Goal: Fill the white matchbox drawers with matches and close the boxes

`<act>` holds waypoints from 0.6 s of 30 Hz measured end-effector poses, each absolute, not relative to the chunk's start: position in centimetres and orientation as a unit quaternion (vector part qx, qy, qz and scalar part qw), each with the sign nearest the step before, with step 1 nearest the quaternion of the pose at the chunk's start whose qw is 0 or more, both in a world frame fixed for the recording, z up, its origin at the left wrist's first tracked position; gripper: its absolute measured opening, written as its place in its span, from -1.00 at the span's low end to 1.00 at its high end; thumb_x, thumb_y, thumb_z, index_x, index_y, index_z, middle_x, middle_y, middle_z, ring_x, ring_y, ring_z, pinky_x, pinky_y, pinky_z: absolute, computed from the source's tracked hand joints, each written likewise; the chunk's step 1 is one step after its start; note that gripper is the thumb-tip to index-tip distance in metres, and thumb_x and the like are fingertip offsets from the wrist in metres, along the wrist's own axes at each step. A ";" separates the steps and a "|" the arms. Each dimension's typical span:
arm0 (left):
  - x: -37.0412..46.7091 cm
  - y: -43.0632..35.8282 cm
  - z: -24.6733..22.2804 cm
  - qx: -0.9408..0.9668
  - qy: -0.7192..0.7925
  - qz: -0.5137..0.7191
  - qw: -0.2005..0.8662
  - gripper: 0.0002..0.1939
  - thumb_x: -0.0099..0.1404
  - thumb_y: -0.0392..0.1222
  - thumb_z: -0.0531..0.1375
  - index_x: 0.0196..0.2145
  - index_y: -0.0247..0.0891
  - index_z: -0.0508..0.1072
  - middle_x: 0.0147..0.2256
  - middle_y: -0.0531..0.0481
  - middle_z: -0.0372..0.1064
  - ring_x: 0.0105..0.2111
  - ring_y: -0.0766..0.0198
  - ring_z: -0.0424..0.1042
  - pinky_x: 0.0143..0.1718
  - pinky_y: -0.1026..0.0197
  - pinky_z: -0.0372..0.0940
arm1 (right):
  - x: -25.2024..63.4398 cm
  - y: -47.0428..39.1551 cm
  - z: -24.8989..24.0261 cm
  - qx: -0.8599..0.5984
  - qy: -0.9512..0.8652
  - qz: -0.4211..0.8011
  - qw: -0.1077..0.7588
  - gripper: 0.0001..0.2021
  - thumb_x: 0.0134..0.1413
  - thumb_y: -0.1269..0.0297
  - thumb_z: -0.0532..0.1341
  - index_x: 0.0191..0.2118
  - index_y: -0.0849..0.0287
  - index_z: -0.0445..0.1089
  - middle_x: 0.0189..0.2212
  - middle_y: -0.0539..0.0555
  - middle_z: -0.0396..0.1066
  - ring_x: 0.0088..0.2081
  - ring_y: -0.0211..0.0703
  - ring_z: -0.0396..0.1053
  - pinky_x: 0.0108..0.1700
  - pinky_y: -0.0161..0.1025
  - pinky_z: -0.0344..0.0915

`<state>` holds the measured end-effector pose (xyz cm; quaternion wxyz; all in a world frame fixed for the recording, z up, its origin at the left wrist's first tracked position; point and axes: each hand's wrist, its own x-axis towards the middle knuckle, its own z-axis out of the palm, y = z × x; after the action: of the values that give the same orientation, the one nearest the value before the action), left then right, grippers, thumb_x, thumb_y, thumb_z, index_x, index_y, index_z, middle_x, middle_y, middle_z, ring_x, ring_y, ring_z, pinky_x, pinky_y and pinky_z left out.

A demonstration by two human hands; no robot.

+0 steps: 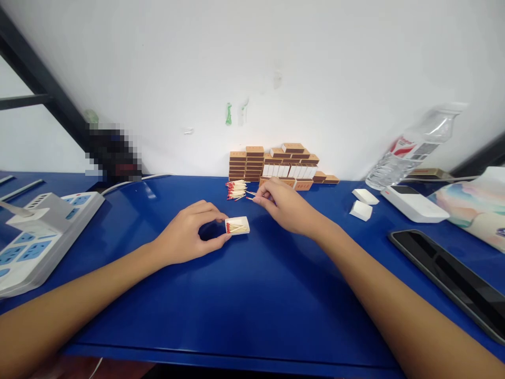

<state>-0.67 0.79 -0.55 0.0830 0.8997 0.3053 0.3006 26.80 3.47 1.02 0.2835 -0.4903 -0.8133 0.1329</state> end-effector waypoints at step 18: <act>-1.0 0.9 -0.3 0.911 0.298 0.264 0.107 -0.78 0.35 -0.09 0.33 -0.10 -0.22 0.61 -0.16 -0.07 0.51 -0.17 0.13 0.46 -0.07 0.02 0.40 | 25.1 0.7 1.6 -0.453 -0.849 0.125 0.242 -0.84 0.36 0.20 0.21 -0.25 0.11 0.47 -0.27 0.06 0.41 -0.28 -0.16 0.34 -0.22 -0.21 0.23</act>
<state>-0.99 0.95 -0.26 0.1066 0.9111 0.2978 0.2644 25.12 0.71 1.61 0.2415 -0.4534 -0.8487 0.1255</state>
